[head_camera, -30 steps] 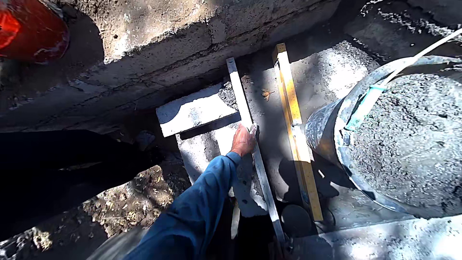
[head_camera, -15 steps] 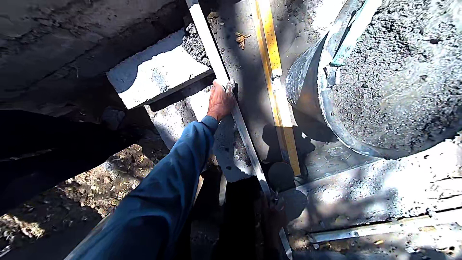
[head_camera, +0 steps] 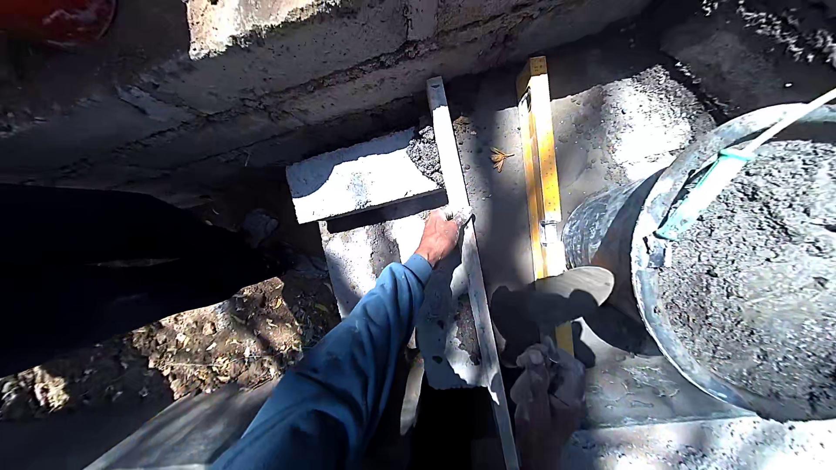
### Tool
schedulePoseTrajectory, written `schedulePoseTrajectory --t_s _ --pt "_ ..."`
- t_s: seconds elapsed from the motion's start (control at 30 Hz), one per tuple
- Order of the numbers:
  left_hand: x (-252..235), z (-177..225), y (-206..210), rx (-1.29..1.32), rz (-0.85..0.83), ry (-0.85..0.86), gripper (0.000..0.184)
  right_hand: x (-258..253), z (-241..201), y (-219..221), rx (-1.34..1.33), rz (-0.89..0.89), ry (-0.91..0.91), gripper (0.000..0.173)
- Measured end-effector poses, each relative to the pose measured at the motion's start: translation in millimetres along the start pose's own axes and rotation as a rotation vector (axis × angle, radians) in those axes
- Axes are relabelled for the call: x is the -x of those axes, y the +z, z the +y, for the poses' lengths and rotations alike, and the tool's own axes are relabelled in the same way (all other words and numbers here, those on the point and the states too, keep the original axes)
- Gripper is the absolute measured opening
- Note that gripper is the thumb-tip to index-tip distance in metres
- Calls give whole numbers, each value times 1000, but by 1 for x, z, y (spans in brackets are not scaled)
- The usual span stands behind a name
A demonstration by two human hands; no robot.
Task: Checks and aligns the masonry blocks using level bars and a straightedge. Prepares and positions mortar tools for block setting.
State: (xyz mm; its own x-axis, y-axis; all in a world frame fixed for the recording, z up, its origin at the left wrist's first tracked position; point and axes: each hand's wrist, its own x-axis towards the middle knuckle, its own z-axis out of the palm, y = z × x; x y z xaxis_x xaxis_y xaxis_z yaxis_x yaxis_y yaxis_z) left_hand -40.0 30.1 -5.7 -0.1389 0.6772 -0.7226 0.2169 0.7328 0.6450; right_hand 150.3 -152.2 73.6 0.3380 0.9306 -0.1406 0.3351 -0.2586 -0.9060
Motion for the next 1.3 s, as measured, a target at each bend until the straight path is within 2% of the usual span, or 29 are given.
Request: schedulePoseTrajectory --t_s 0.07,0.13,0.2,0.27,0.37,0.4,0.5,0.57,0.67,0.77,0.9,1.0,1.07,1.13,1.2,1.27,1.3 --pt "-1 -1 0 17 -5 14 39 -60 -44 29 -113 -57 -118 38" --pt "-3 1 -2 7 -24 7 38 -116 -78 61 67 -105 -106 42" --pt "-4 -1 -2 0 -34 5 38 -160 -91 93 139 -205 -129 36" --pt "-5 -8 -2 4 -53 19 41 -195 -103 126 40 -248 -262 30" --pt "-8 -11 -3 -20 -66 18 35 -236 -119 185 -206 -166 -502 31" --pt "-8 -9 -4 -36 -68 19 33 -240 -117 201 -246 -145 -541 33" --pt "-7 -8 -5 -43 -76 38 28 -242 -81 228 -64 -186 -533 32" --pt "-6 -6 -6 -40 -86 29 27 -239 -70 228 -6 -239 -500 29" --pt "-4 -10 -6 -50 -82 10 26 -231 -86 222 -47 -171 -548 27" --pt "-4 -8 -6 -61 -74 11 26 -230 -66 228 -75 -212 -505 27" --pt "-4 -7 -4 -81 -67 7 28 -228 -81 218 -19 -180 -455 28" --pt "-6 -8 -6 -81 -82 13 28 -225 -67 225 -33 -200 -451 27" --pt "-6 -6 -8 -87 -88 18 30 -213 -92 203 54 -261 -371 31" --pt "-3 -6 -8 -80 -94 -5 36 -186 -144 142 134 -277 -323 32" --pt "-4 -1 -6 -85 -84 -41 42 -170 -172 64 171 -91 -322 31" --pt "-4 5 -3 -98 -77 -62 44 -155 -152 -27 165 142 -308 28" --pt "-6 6 -1 -100 -78 -57 43 -151 -131 -71 244 226 -242 29"
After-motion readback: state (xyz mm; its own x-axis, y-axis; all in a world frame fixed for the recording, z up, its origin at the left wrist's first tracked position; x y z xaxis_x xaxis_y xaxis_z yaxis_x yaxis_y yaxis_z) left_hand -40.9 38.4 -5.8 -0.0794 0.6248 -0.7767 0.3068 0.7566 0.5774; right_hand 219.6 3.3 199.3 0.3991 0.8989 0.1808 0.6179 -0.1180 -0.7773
